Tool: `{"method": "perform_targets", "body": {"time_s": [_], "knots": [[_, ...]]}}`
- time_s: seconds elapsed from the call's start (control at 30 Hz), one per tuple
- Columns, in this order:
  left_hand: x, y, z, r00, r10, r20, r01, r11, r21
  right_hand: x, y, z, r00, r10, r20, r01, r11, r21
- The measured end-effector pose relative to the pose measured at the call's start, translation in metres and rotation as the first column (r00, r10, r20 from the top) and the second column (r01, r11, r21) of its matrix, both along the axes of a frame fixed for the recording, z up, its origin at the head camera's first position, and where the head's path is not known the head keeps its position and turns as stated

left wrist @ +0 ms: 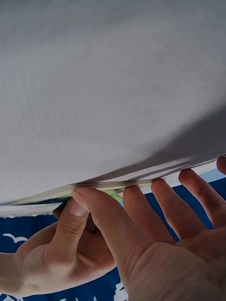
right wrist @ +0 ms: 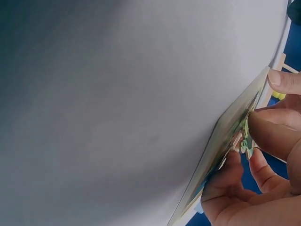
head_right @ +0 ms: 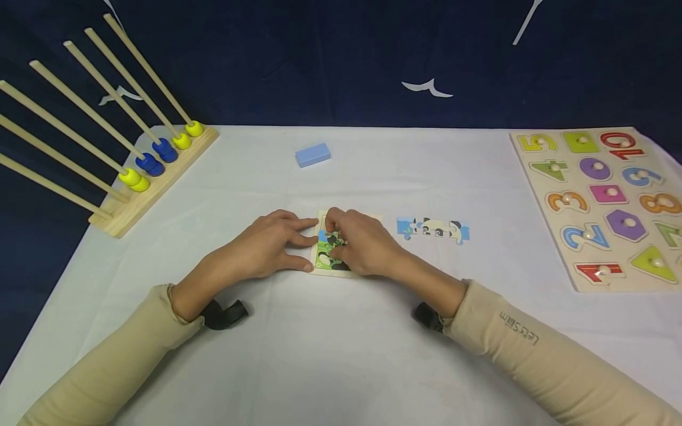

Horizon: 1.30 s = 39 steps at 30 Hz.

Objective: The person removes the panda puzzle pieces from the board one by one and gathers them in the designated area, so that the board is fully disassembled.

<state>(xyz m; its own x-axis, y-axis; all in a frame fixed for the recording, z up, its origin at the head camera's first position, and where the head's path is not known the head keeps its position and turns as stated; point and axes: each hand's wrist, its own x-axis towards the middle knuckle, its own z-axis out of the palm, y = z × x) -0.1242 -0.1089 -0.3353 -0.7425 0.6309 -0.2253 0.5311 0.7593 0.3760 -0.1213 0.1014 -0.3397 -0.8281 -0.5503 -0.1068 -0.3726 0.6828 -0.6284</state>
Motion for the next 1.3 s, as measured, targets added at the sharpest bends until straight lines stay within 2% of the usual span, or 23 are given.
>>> {"method": "perform_targets", "body": {"time_s": [0.6, 1.0, 1.17, 1.3], "knots": [[0.0, 0.001, -0.001, 1.0, 0.011, 0.01, -0.011, 1.0, -0.011, -0.004, 0.004, 0.0, 1.0, 0.006, -0.002, -0.006, 0.996, -0.095], [-0.001, 0.002, 0.0, 0.999, 0.023, 0.032, -0.022, 1.0, -0.019, -0.003, 0.013, 0.009, 0.995, -0.012, 0.096, 0.031, 0.98, -0.197], [0.0, 0.001, 0.001, 0.999, 0.019, 0.028, -0.019, 1.0, -0.014, -0.001, 0.023, 0.015, 0.992, -0.007, 0.127, 0.036, 0.973, -0.227], [0.0, 0.002, 0.0, 0.999, 0.019, 0.026, -0.018, 1.0, -0.014, 0.001, 0.035, 0.017, 0.986, -0.03, 0.162, 0.069, 0.968, -0.24]]}}
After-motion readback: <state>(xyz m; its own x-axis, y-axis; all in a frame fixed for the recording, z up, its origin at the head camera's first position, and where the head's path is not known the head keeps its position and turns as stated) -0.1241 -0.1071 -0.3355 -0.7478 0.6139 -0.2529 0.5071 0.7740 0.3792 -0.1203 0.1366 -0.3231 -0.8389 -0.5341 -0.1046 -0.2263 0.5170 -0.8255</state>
